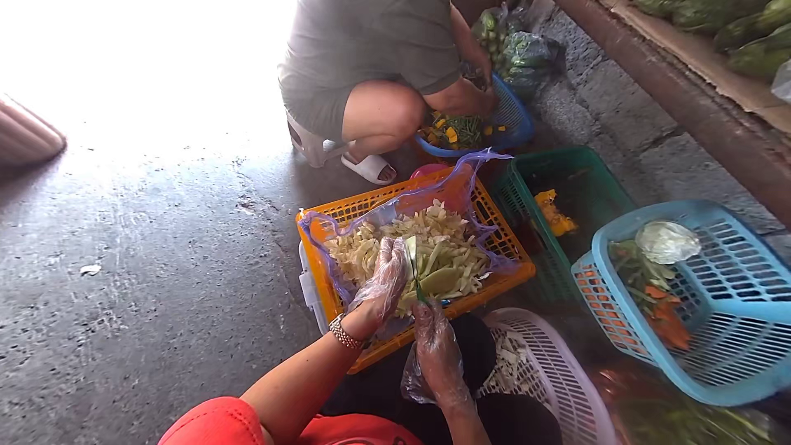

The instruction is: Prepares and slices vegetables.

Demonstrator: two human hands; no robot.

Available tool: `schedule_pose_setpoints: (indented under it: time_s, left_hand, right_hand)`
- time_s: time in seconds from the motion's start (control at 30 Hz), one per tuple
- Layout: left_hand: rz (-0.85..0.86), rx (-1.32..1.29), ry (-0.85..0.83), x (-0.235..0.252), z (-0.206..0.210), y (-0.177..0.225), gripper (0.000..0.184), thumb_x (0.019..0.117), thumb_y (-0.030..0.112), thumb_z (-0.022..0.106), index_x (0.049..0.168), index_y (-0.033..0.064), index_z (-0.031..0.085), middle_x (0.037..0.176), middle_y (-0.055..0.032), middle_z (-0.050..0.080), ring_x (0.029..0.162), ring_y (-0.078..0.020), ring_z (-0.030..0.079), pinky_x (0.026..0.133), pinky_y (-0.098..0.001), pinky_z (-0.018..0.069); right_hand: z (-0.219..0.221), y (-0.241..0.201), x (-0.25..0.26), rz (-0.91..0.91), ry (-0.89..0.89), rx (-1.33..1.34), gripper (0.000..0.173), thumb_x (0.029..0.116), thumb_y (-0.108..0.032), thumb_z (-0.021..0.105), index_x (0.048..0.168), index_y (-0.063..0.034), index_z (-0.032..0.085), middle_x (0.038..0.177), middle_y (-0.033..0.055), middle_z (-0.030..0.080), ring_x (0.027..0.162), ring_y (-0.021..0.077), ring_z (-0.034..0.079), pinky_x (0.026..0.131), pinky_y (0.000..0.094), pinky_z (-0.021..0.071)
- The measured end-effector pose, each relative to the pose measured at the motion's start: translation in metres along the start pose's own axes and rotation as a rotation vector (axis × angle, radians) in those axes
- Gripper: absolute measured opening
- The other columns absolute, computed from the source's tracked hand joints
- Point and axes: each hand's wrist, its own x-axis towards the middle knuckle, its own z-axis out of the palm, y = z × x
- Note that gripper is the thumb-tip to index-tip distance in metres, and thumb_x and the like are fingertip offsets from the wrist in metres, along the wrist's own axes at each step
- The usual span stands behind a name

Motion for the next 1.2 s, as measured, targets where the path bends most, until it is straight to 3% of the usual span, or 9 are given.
schedule_pose_setpoints:
  time_s: [0.1, 0.27, 0.3, 0.4, 0.53, 0.67, 0.77, 1.0, 1.2]
  left_hand:
    - [-0.014, 0.039, -0.048, -0.003, -0.001, 0.0, 0.045, 0.113, 0.024, 0.026, 0.15, 0.0001, 0.035, 0.14, -0.0202, 0.049, 0.118, -0.0152, 0.054, 0.097, -0.0288, 0.0469]
    - [-0.006, 0.02, -0.039, -0.012, 0.006, 0.0, 0.041, 0.1125, 0.021, 0.028, 0.142, -0.0043, 0.042, 0.126, -0.0176, 0.055, 0.107, -0.0112, 0.057, 0.092, -0.0255, 0.048]
    - [0.008, 0.035, -0.049, -0.014, 0.005, 0.001, 0.043, 0.1125, 0.021, 0.027, 0.145, -0.0039, 0.04, 0.132, -0.0183, 0.053, 0.113, -0.011, 0.055, 0.096, -0.0251, 0.0464]
    - [0.036, 0.089, -0.047, -0.009, -0.004, 0.003, 0.048, 0.1129, 0.024, 0.024, 0.153, -0.0021, 0.033, 0.151, -0.0226, 0.041, 0.134, -0.0175, 0.047, 0.109, -0.0299, 0.0401]
    - [0.038, 0.127, 0.016, 0.002, -0.008, -0.002, 0.049, 0.1128, 0.026, 0.023, 0.152, -0.0019, 0.035, 0.151, -0.0234, 0.042, 0.137, -0.0213, 0.045, 0.113, -0.0339, 0.0372]
    - [0.043, 0.241, -0.009, 0.001, -0.007, -0.001, 0.051, 0.1128, 0.024, 0.02, 0.156, -0.0026, 0.029, 0.161, -0.0239, 0.03, 0.15, -0.0265, 0.03, 0.121, -0.0377, 0.0252]
    - [0.036, 0.221, -0.014, -0.001, -0.004, 0.003, 0.05, 0.1129, 0.022, 0.021, 0.156, -0.0021, 0.029, 0.161, -0.023, 0.03, 0.15, -0.0248, 0.03, 0.121, -0.0355, 0.0248]
    - [0.039, 0.059, 0.021, -0.002, 0.001, 0.003, 0.047, 0.1127, 0.021, 0.025, 0.151, -0.0039, 0.034, 0.153, -0.0239, 0.039, 0.141, -0.021, 0.04, 0.116, -0.0312, 0.0317]
    - [0.037, 0.07, 0.005, -0.004, 0.001, 0.003, 0.048, 0.1127, 0.021, 0.024, 0.154, -0.0039, 0.029, 0.157, -0.0247, 0.033, 0.145, -0.023, 0.036, 0.117, -0.033, 0.0302]
  right_hand:
    - [-0.002, -0.006, 0.013, 0.071, -0.039, -0.013, 0.037, 0.1087, -0.025, 0.042, 0.122, 0.0048, 0.061, 0.089, 0.0108, 0.064, 0.079, 0.0143, 0.059, 0.076, 0.0343, 0.0508]
    - [-0.008, 0.0, 0.045, 0.258, -0.197, 0.017, 0.044, 0.1117, -0.022, 0.034, 0.138, 0.0079, 0.052, 0.13, 0.0251, 0.061, 0.121, 0.0289, 0.059, 0.107, 0.0441, 0.0434]
    - [-0.009, 0.003, 0.048, 0.318, -0.233, 0.093, 0.043, 0.1122, -0.021, 0.032, 0.139, 0.0054, 0.052, 0.131, 0.0213, 0.06, 0.119, 0.0232, 0.058, 0.106, 0.0384, 0.0439]
    - [-0.005, 0.005, 0.047, 0.448, -0.226, 0.39, 0.042, 0.1128, -0.029, 0.026, 0.12, -0.0023, 0.058, 0.082, -0.0003, 0.051, 0.064, 0.0055, 0.047, 0.06, 0.0224, 0.0439]
    - [-0.009, 0.0, 0.011, 0.1, -0.093, 0.236, 0.041, 0.1085, -0.019, 0.032, 0.121, 0.0091, 0.059, 0.085, 0.0042, 0.056, 0.069, 0.0042, 0.049, 0.066, 0.0225, 0.046]
    - [-0.004, 0.005, -0.021, -0.114, 0.005, 0.102, 0.044, 0.1062, -0.03, 0.042, 0.114, 0.0069, 0.064, 0.082, 0.0024, 0.061, 0.066, -0.0005, 0.051, 0.065, 0.0176, 0.0471]
    - [-0.004, 0.009, -0.026, -0.131, 0.041, 0.053, 0.046, 0.1067, -0.034, 0.042, 0.115, 0.0043, 0.067, 0.093, 0.0064, 0.069, 0.074, 0.0001, 0.058, 0.072, 0.0175, 0.0505]
    - [-0.003, 0.008, -0.028, -0.105, 0.044, 0.049, 0.044, 0.1062, -0.034, 0.044, 0.113, 0.0031, 0.067, 0.084, 0.0028, 0.064, 0.068, -0.0023, 0.053, 0.067, 0.0153, 0.0474]
    - [-0.001, 0.006, -0.027, -0.095, 0.071, -0.017, 0.044, 0.1059, -0.033, 0.044, 0.112, 0.0044, 0.066, 0.083, 0.0067, 0.065, 0.071, 0.0049, 0.059, 0.07, 0.0222, 0.051]
